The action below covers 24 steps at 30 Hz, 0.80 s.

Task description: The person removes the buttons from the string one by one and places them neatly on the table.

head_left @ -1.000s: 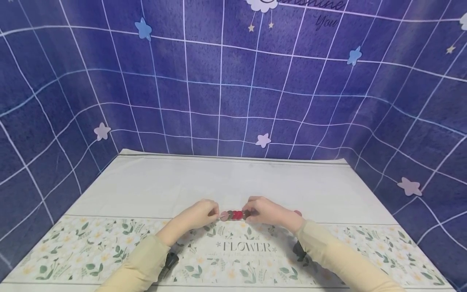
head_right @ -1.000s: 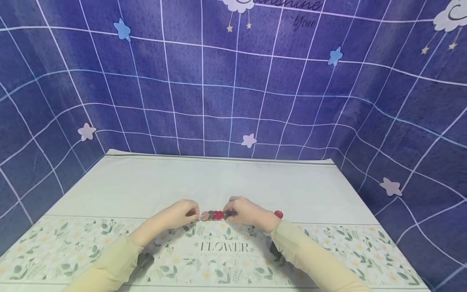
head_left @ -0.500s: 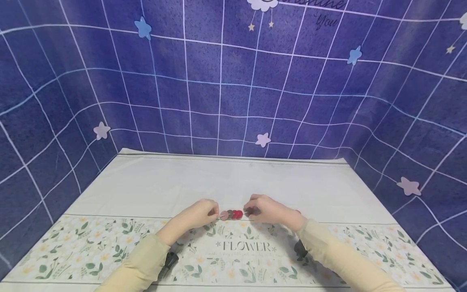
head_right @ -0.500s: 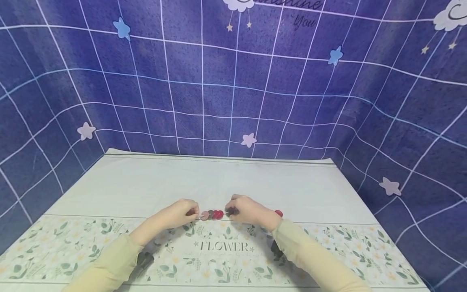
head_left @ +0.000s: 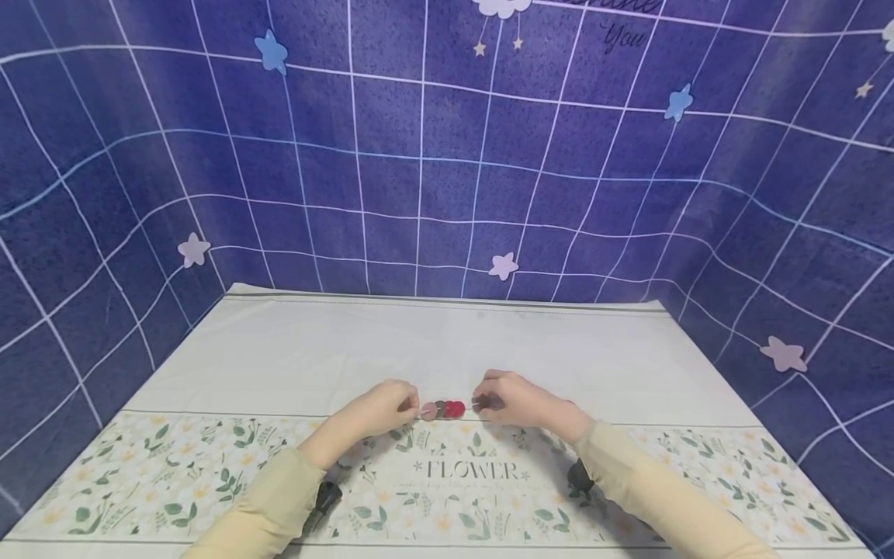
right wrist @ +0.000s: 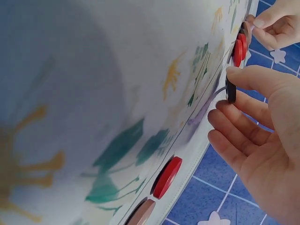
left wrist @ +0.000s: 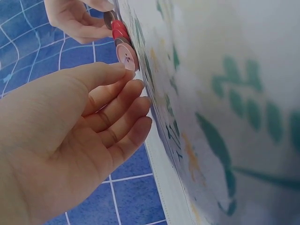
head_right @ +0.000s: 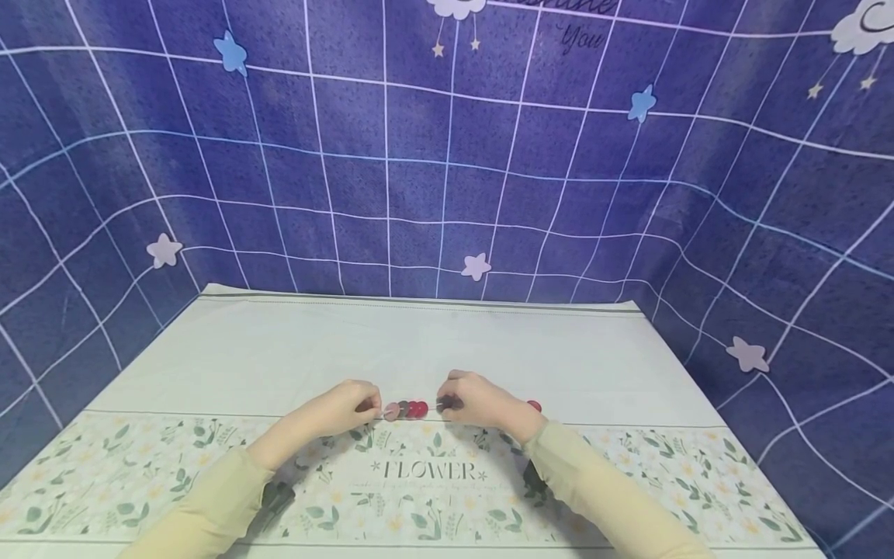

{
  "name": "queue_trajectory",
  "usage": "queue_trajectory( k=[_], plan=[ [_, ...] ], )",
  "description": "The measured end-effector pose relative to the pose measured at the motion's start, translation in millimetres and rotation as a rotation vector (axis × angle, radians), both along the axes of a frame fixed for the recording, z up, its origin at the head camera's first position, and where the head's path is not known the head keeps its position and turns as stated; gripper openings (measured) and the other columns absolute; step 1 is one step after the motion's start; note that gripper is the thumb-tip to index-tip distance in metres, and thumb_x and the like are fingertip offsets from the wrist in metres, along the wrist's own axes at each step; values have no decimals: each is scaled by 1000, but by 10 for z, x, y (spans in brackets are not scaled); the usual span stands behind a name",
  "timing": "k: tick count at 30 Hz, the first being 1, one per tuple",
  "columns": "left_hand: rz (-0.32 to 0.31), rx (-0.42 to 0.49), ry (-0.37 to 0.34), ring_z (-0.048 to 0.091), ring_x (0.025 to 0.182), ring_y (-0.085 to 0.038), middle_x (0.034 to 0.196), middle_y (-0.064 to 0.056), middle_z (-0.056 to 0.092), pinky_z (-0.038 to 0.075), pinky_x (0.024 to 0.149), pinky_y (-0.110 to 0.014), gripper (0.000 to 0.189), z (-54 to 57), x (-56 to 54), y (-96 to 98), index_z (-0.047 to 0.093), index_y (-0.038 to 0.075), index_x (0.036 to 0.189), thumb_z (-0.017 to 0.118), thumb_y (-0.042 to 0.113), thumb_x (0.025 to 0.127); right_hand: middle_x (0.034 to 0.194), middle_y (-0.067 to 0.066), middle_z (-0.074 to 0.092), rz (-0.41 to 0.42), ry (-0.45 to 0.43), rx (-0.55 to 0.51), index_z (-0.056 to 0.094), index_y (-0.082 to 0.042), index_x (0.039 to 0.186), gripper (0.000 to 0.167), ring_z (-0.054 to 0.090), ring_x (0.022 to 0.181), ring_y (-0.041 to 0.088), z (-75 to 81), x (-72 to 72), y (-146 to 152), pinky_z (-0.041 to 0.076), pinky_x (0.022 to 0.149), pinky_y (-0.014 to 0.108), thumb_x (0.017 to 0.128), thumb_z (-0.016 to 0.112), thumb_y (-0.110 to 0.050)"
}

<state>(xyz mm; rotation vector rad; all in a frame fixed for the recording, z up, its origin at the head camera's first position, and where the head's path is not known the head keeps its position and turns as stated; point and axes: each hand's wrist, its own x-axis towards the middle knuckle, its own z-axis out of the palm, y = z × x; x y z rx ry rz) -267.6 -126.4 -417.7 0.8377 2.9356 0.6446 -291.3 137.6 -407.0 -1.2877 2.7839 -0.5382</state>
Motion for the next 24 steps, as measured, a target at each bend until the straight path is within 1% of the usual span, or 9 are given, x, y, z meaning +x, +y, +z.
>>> queue_trajectory(
  k=[8,14,24],
  plan=[
    [-14,-1,16,50,69,-6,72,7,55,48,67,-26,8,0,-3,-7,60,13,79,63,14,87,95,0,59,-5,9,-4,66,-5,108,26,60,88,12,3,6,52,51,85,27,84,68,-16],
    [-10,1,14,50,68,-6,72,8,55,47,67,-25,8,-23,-19,-6,61,14,80,63,15,87,94,3,60,9,31,-23,66,-3,107,27,61,86,14,4,21,85,52,84,27,82,69,-13],
    [-5,-8,19,49,69,-6,74,8,56,46,67,-27,10,-35,-26,-15,60,15,79,63,16,88,94,1,61,-16,33,-19,67,-5,106,26,61,86,12,-7,12,146,52,83,27,83,69,-17]
  ],
)
